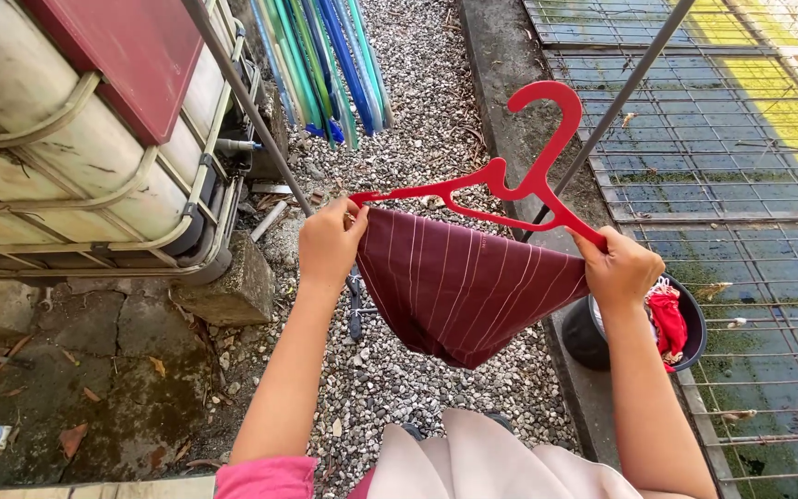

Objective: Hanging wet laundry items onto a drying rack using plastic hangers.

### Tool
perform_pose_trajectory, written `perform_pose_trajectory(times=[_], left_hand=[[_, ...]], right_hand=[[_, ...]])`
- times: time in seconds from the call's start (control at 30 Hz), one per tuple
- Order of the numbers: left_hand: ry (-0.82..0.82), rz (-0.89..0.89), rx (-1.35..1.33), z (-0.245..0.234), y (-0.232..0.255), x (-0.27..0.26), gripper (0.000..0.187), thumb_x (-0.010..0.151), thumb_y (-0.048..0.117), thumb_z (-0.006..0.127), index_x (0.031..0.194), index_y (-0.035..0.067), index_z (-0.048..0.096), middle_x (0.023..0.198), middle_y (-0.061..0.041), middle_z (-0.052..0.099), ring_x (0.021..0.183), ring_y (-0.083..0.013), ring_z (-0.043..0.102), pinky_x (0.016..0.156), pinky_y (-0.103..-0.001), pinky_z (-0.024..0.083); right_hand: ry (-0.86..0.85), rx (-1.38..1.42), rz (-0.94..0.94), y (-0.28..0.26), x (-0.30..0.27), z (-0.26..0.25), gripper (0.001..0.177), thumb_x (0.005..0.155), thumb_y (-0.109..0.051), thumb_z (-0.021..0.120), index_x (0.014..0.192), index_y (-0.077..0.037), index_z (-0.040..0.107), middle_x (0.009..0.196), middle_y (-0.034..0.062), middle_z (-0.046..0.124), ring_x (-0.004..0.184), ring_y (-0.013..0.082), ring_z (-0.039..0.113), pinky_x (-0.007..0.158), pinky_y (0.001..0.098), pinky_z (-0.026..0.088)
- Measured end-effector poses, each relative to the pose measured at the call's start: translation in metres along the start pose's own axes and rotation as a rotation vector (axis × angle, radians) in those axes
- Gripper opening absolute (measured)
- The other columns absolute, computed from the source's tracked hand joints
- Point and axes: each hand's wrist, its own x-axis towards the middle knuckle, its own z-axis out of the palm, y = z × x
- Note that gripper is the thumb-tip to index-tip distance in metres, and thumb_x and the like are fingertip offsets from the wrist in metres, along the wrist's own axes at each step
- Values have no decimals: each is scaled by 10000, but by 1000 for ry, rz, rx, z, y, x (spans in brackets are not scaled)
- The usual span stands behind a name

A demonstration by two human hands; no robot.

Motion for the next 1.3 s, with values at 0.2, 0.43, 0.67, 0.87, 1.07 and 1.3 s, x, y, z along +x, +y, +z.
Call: perform_pose_trajectory(times=[0.2,0.43,0.67,0.87,1.07,1.3], left_hand=[[137,132,221,11,-9,6,239,876,343,667,700,208,579,656,5,567,684,-267,681,597,-394,557],[151,188,320,4,-15,23,277,750,365,738,666,211,524,699,23,541,730,-258,668,612,-395,550],[-370,364,120,-24,-4,28,150,770,129,631,905,192,646,949,-47,657,1035,-306,637,855,-441,516],[-522,151,-348,-67,19,20,124,793,48,682,862,118,757,705,-76,700,656,-215,648,667,-306,531],[-436,198,-296,-81,26,18,97,827,118,807,913,75,797,752,-26,756,587,-108,590,548,-242,467],[-483,212,-251,-84,43,27,286,752,-55,612,1005,55,690,852,-56,738,647,-172,599,592,-300,480]], right_hand=[[-23,82,-35,-23,8,-20,508,965,-436,886,678,-141,588,572,116,539,634,364,643,580,346,463],[-13,105,-52,-27,7,-31,514,952,-420,897,672,-126,581,576,125,537,636,371,639,575,346,461],[-24,113,-78,-28,11,-31,516,943,-434,895,666,-141,572,560,110,525,607,359,627,570,339,452],[-31,109,-49,-7,14,-39,514,960,-432,910,689,-135,590,574,123,520,634,380,627,590,349,448],[-13,24,-50,8,16,-34,478,985,-428,909,769,-43,727,520,9,450,463,189,305,500,326,258],[63,57,-132,-20,41,-35,409,963,-338,959,756,-65,735,525,17,436,474,189,327,510,323,247]])
